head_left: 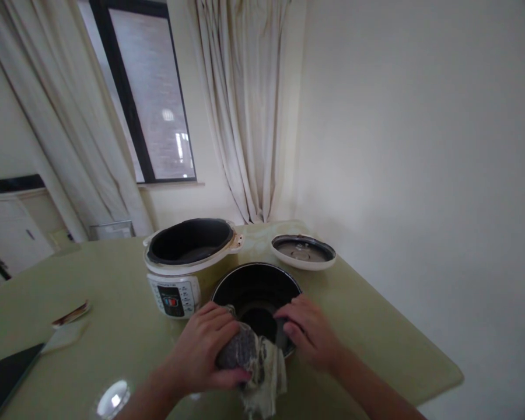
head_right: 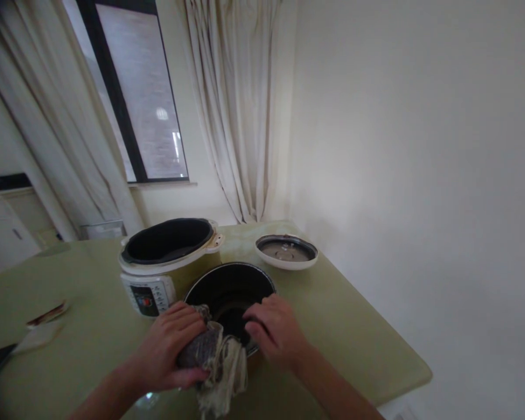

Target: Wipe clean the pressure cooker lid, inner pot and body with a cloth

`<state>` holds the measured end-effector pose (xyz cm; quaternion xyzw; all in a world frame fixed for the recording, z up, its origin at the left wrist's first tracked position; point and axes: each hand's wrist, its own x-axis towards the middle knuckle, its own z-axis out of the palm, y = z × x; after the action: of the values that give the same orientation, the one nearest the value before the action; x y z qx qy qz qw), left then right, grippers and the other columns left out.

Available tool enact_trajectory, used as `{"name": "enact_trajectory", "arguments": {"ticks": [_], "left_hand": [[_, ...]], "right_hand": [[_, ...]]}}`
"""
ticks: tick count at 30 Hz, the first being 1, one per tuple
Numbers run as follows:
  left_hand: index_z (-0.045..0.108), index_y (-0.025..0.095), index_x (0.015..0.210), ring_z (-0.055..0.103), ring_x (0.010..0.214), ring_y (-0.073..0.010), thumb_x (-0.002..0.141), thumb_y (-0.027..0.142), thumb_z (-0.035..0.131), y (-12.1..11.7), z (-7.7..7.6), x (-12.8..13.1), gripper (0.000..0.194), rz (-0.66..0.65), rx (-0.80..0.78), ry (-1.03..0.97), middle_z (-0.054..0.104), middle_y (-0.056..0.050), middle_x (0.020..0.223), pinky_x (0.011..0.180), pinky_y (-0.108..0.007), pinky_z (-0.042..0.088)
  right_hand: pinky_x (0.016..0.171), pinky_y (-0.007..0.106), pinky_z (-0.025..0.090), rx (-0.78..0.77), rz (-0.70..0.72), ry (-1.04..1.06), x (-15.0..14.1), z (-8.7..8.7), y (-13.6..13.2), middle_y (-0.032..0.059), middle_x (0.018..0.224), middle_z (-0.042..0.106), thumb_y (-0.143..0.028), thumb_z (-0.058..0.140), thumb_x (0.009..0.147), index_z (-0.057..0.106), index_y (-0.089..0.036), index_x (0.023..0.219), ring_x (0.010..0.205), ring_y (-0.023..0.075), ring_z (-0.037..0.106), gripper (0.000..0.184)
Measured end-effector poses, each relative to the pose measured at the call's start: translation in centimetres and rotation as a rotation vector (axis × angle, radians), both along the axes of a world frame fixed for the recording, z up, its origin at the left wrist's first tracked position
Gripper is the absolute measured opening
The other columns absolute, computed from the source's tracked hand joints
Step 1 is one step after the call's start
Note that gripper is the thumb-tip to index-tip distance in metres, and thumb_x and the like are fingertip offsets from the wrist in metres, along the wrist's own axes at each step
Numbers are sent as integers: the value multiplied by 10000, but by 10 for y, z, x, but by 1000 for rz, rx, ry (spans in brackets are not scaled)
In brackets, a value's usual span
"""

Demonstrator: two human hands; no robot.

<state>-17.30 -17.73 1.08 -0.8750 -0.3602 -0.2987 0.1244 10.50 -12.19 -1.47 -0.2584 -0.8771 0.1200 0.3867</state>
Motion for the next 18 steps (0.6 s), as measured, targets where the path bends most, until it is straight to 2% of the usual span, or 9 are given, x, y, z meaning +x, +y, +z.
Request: {"name": "enact_trajectory", "arguments": {"ticks": [2,4,7,10,14,16,18], "left_hand": [[638,238,839,667,689,-233,974,751,530,-10,-10,26,541,96,79,-33,685,-32,744,714,-422,483],[634,234,850,667,682,-241,970,664,607,-19,-17,50,447,176,133,-50,685,-34,743,713,-429,475],[612,236,838,626,626,-219,973,655,599,-25,-18,64,441,112,161,-41,664,-18,709,670,-418,441],[591,232,823,581,600,-195,1002,726,497,-16,-11,42,533,-43,71,-27,638,-9,693,639,-402,406],[646,210,922,643,732,-207,1013,832,282,5,0,-13,727,-205,-91,-23,682,-36,780,746,-387,464],[658,210,924,677,823,-213,1054,774,255,14,7,-31,705,-168,-216,-42,713,-46,842,822,-378,493],[656,216,874,690,843,-202,1111,650,265,24,17,-34,630,-34,-362,-64,726,-37,848,819,-346,502]], "right_hand": [[785,413,420,64,-3,-3,-7,-6,-16,89,883,748,-686,327,1091,709,-211,1213,780,252,607,621],[794,431,433,91,35,49,-8,-10,-19,103,900,749,-758,293,1056,690,-195,1271,771,265,615,722],[810,424,455,48,112,151,-2,-12,-6,89,940,751,-836,212,1024,688,-204,1274,768,252,648,830],[801,402,455,7,143,194,5,-9,9,44,847,707,-923,247,968,704,-214,1235,728,230,649,885],[770,391,448,-20,137,250,6,-10,18,-8,690,602,-931,268,960,714,-219,1176,653,216,608,867],[769,395,444,-17,115,258,2,-14,20,-13,665,583,-916,252,971,719,-222,1120,627,208,586,850],[764,397,432,17,80,244,-1,-18,20,-18,644,564,-896,233,985,717,-222,1063,608,197,570,833]]}}
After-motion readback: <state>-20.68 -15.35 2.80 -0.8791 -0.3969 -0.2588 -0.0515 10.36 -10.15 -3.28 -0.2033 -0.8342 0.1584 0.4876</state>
